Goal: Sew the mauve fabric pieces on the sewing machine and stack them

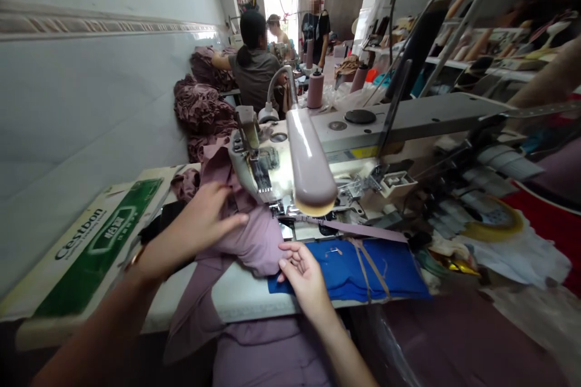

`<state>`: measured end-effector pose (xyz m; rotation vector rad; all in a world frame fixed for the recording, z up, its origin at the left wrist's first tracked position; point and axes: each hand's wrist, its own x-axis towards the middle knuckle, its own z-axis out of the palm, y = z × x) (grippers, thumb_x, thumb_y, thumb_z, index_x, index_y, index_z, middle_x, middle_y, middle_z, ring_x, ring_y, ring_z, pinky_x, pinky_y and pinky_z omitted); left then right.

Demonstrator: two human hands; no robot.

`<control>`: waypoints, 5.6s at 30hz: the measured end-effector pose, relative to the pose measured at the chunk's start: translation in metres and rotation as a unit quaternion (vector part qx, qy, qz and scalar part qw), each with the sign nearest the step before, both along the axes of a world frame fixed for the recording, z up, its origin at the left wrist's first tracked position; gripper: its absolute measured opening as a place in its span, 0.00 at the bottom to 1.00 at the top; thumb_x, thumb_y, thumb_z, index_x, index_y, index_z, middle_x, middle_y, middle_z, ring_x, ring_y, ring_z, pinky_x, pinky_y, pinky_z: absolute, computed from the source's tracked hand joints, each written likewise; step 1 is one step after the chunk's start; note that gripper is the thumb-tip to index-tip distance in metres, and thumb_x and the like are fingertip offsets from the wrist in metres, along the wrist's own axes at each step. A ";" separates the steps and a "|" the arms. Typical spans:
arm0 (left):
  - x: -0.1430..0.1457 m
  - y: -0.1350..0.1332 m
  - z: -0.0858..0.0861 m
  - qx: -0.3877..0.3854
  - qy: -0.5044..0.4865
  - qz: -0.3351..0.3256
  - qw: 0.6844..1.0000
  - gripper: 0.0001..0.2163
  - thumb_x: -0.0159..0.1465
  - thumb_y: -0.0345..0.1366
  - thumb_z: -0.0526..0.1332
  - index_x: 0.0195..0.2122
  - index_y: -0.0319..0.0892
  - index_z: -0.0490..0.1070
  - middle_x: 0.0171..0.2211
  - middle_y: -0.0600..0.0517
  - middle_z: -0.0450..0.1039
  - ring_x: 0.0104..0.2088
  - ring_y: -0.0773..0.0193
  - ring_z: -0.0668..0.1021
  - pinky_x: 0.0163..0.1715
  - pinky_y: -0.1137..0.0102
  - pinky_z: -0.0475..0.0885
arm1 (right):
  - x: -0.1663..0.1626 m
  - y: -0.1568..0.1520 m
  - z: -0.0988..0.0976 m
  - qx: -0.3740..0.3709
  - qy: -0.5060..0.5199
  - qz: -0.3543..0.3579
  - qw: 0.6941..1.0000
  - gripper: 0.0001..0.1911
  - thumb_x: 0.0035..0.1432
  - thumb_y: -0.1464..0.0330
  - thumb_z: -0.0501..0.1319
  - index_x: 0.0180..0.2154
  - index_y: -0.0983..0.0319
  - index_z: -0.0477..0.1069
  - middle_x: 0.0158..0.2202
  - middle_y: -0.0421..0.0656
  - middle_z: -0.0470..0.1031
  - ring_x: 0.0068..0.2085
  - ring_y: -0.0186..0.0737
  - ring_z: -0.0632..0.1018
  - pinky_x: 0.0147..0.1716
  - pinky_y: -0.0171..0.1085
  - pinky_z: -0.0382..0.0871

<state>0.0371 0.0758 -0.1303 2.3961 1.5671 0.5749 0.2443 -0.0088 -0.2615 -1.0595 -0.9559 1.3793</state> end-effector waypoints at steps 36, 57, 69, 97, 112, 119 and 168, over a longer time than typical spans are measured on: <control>-0.031 0.030 0.034 -0.009 -0.104 -0.014 0.994 0.10 0.64 0.40 0.56 0.28 0.41 0.64 0.25 0.57 0.62 0.28 0.67 0.67 0.29 0.72 0.60 | 0.007 -0.012 0.004 -0.053 -0.054 -0.009 0.997 0.18 0.50 0.55 0.69 0.30 0.62 0.72 0.23 0.35 0.71 0.21 0.35 0.76 0.23 0.33 0.69; 0.026 -0.040 -0.065 0.113 0.017 -0.152 0.982 0.12 0.68 0.30 0.51 0.48 0.39 0.71 0.47 0.41 0.69 0.50 0.51 0.70 0.49 0.56 0.69 | 0.004 0.014 0.017 0.245 -0.438 -0.043 0.864 0.14 0.65 0.69 0.55 0.47 0.60 0.77 0.45 0.48 0.82 0.44 0.45 0.82 0.47 0.39 0.73; 0.015 0.002 -0.067 0.109 -0.020 -0.020 0.994 0.14 0.68 0.33 0.53 0.51 0.40 0.71 0.44 0.42 0.71 0.48 0.53 0.72 0.49 0.58 0.69 | 0.011 0.012 0.053 0.151 -0.549 0.040 0.821 0.16 0.65 0.65 0.55 0.51 0.59 0.76 0.34 0.49 0.85 0.31 0.50 0.84 0.33 0.40 0.74; 0.010 -0.172 -0.147 -0.257 -0.171 -0.097 0.946 0.21 0.60 0.40 0.64 0.54 0.46 0.69 0.52 0.44 0.73 0.51 0.51 0.75 0.53 0.60 0.69 | 0.016 -0.101 -0.034 0.098 -0.418 0.180 0.885 0.06 0.60 0.71 0.55 0.33 0.59 0.70 0.37 0.46 0.76 0.42 0.47 0.77 0.43 0.39 0.69; 0.042 -0.086 -0.072 -0.227 -0.463 0.010 0.857 0.06 0.62 0.34 0.60 0.39 0.41 0.74 0.39 0.50 0.77 0.43 0.61 0.77 0.46 0.69 0.69 | 0.007 -0.019 0.039 -0.017 -0.043 0.044 0.998 0.25 0.47 0.61 0.72 0.47 0.58 0.71 0.42 0.45 0.80 0.42 0.45 0.80 0.43 0.42 0.73; 0.038 -0.084 -0.079 -0.223 -0.506 0.022 0.833 0.10 0.60 0.29 0.60 0.42 0.42 0.75 0.44 0.48 0.77 0.47 0.60 0.77 0.51 0.66 0.69 | 0.007 -0.015 0.024 -0.030 -0.120 0.036 0.992 0.17 0.54 0.55 0.66 0.32 0.63 0.76 0.29 0.41 0.80 0.33 0.44 0.78 0.36 0.39 0.73; 0.029 -0.041 -0.077 0.117 0.020 -0.225 0.967 0.21 0.63 0.21 0.50 0.57 0.34 0.65 0.56 0.41 0.70 0.48 0.54 0.71 0.50 0.57 0.70 | 0.022 -0.070 0.018 -0.161 0.087 0.157 0.971 0.14 0.55 0.56 0.66 0.38 0.59 0.72 0.30 0.40 0.77 0.32 0.42 0.77 0.39 0.40 0.71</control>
